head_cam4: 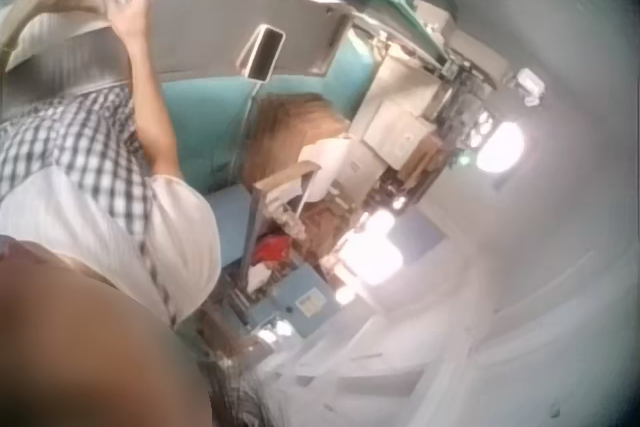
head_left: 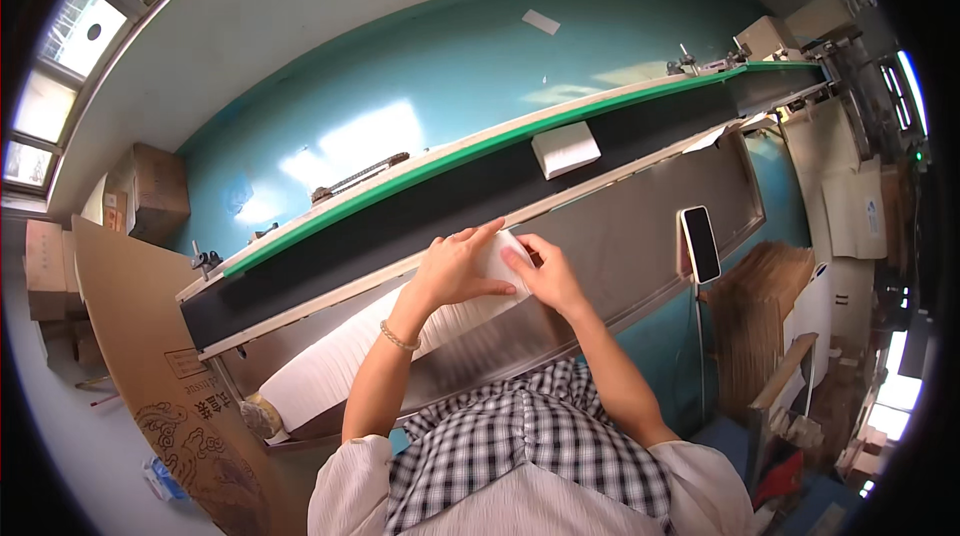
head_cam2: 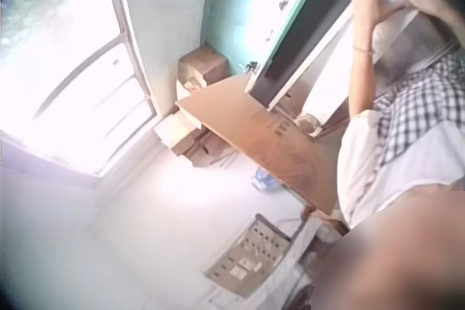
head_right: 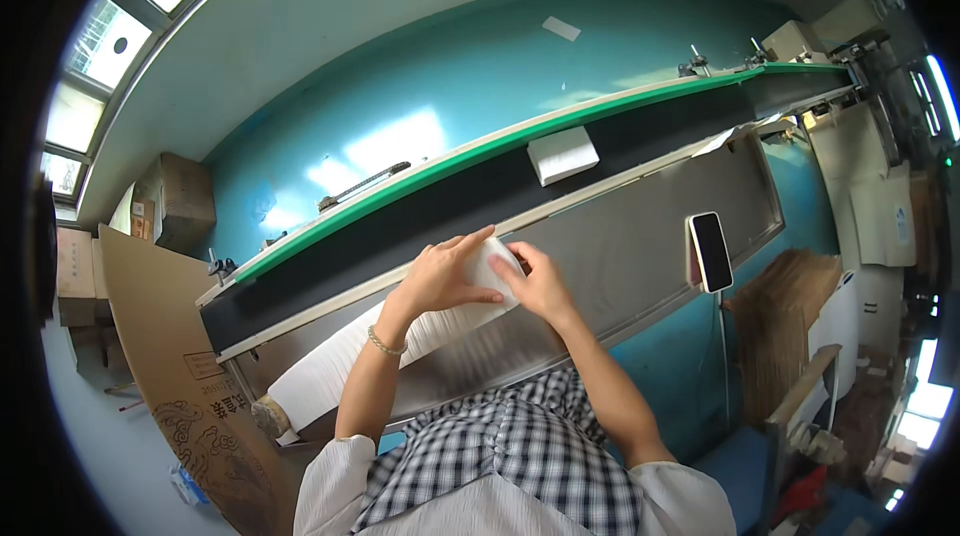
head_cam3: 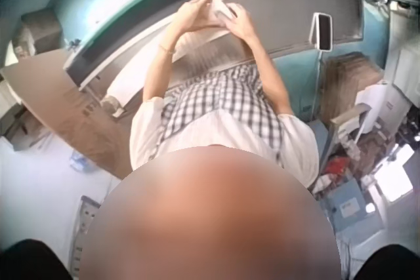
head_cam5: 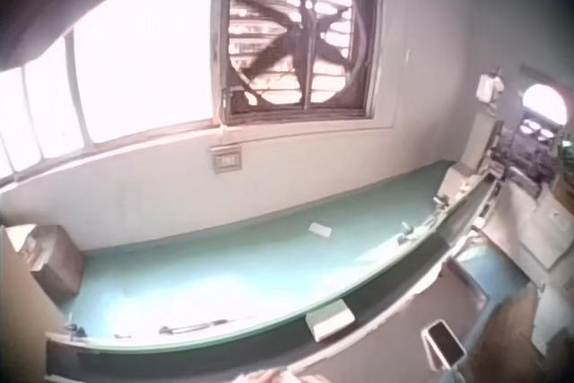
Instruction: Picking up, sorting, and aligning stacks of small white paper cards on a workspace and conveyor belt.
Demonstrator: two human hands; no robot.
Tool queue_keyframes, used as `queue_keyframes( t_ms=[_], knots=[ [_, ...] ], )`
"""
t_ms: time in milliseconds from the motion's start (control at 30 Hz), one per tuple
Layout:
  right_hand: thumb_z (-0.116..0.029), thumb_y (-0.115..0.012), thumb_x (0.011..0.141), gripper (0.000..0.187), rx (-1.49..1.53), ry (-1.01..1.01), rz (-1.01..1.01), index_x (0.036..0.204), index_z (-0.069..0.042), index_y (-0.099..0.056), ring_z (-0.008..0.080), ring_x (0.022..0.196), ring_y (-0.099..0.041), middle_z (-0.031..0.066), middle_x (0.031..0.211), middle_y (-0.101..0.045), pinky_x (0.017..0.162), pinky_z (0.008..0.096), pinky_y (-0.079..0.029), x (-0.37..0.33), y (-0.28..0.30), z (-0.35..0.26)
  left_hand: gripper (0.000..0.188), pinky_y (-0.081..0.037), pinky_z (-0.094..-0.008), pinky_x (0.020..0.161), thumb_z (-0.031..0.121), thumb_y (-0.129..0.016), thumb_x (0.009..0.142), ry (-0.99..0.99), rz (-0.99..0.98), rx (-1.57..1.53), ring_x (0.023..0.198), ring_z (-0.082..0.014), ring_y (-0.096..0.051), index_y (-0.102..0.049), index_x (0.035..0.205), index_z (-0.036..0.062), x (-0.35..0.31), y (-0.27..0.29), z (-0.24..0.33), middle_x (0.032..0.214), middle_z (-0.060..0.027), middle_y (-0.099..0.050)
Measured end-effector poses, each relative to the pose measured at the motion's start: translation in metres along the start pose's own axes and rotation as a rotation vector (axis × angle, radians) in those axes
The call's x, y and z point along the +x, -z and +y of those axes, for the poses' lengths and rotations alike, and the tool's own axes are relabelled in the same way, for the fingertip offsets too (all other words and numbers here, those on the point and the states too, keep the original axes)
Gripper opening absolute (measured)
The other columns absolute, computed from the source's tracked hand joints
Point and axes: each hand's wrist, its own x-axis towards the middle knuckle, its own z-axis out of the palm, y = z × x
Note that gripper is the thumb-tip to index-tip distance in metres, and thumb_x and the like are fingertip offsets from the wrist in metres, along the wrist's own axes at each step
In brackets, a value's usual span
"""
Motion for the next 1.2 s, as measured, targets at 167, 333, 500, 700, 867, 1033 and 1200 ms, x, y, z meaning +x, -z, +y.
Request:
queue_keyframes(
  t_ms=[167, 333, 500, 700, 867, 1033, 1200],
  knots=[
    [-0.026, -0.067, 0.096, 0.034, 0.377, -0.269, -0.019, 0.110, 0.004, -0.065, 0.0101, 0.082, -0.059, 0.0065, 0.092, -0.067, 0.070, 0.0287, -0.049, -0.002, 0.010, 0.007, 0.084, -0.054, -0.0455, 0.089, 0.057, -0.085, 0.064, 0.024, -0.038, 0.003, 0.103, -0.0362, -0.068, -0.059, 0.129, 0.0104, -0.005, 0.008, 0.000, 0.116, -0.0162, -0.068],
    [-0.017, -0.065, 0.096, 0.025, 0.155, -0.073, -0.028, 0.108, 0.003, -0.063, 0.0102, 0.083, -0.064, 0.0066, 0.093, -0.068, 0.072, 0.0249, -0.051, 0.012, 0.026, 0.019, 0.077, -0.054, -0.0449, 0.089, 0.056, -0.085, 0.065, 0.083, -0.055, 0.009, 0.101, -0.0354, -0.068, -0.061, 0.123, 0.0107, -0.011, 0.007, -0.004, 0.113, -0.0157, -0.069],
    [-0.035, -0.065, 0.098, 0.035, 0.391, -0.266, 0.120, 0.105, 0.000, -0.064, 0.0131, 0.081, -0.067, 0.0066, 0.091, -0.069, 0.072, 0.0274, -0.055, 0.053, 0.018, 0.005, 0.076, -0.054, -0.0442, 0.088, 0.057, -0.084, 0.067, 0.057, -0.040, -0.035, 0.101, -0.0373, -0.067, -0.061, 0.122, 0.0101, -0.012, 0.009, -0.005, 0.110, -0.0164, -0.069],
    [-0.031, -0.069, 0.096, 0.039, 0.079, -0.133, -0.081, 0.116, 0.002, -0.064, 0.0118, 0.090, -0.063, 0.0084, 0.103, -0.068, 0.079, 0.0279, -0.051, -0.002, -0.013, -0.005, 0.085, -0.054, -0.0437, 0.092, 0.051, -0.087, 0.066, 0.048, -0.088, -0.034, 0.109, -0.0380, -0.065, -0.056, 0.134, 0.0099, -0.015, 0.021, -0.003, 0.122, -0.0182, -0.066],
    [-0.030, -0.064, 0.099, 0.037, 0.427, -0.338, -0.104, 0.118, 0.002, -0.063, 0.0097, 0.095, -0.060, 0.0058, 0.105, -0.066, 0.083, 0.0252, -0.048, -0.004, -0.005, -0.007, 0.091, -0.053, -0.0438, 0.094, 0.049, -0.088, 0.065, 0.131, -0.113, -0.038, 0.113, -0.0384, -0.063, -0.052, 0.141, 0.0133, -0.023, 0.023, -0.008, 0.126, -0.0186, -0.064],
    [-0.021, -0.062, 0.099, 0.028, 0.095, -0.124, -0.165, 0.114, 0.002, -0.063, 0.0084, 0.087, -0.058, 0.0042, 0.099, -0.065, 0.077, 0.0260, -0.049, -0.004, -0.004, 0.000, 0.091, -0.050, -0.0435, 0.099, 0.051, -0.086, 0.066, 0.034, -0.076, 0.019, 0.118, -0.0376, -0.061, -0.052, 0.142, 0.0137, -0.021, 0.019, -0.012, 0.128, -0.0185, -0.063],
    [-0.013, -0.063, 0.096, 0.024, 0.062, -0.180, -0.215, 0.113, 0.004, -0.061, 0.0097, 0.083, -0.062, 0.0050, 0.094, -0.068, 0.074, 0.0262, -0.051, 0.012, 0.025, -0.007, 0.083, -0.048, -0.0476, 0.094, 0.052, -0.086, 0.065, 0.105, -0.086, 0.000, 0.114, -0.0350, -0.062, -0.056, 0.133, 0.0155, -0.025, 0.015, -0.020, 0.120, -0.0128, -0.067]
  ],
)
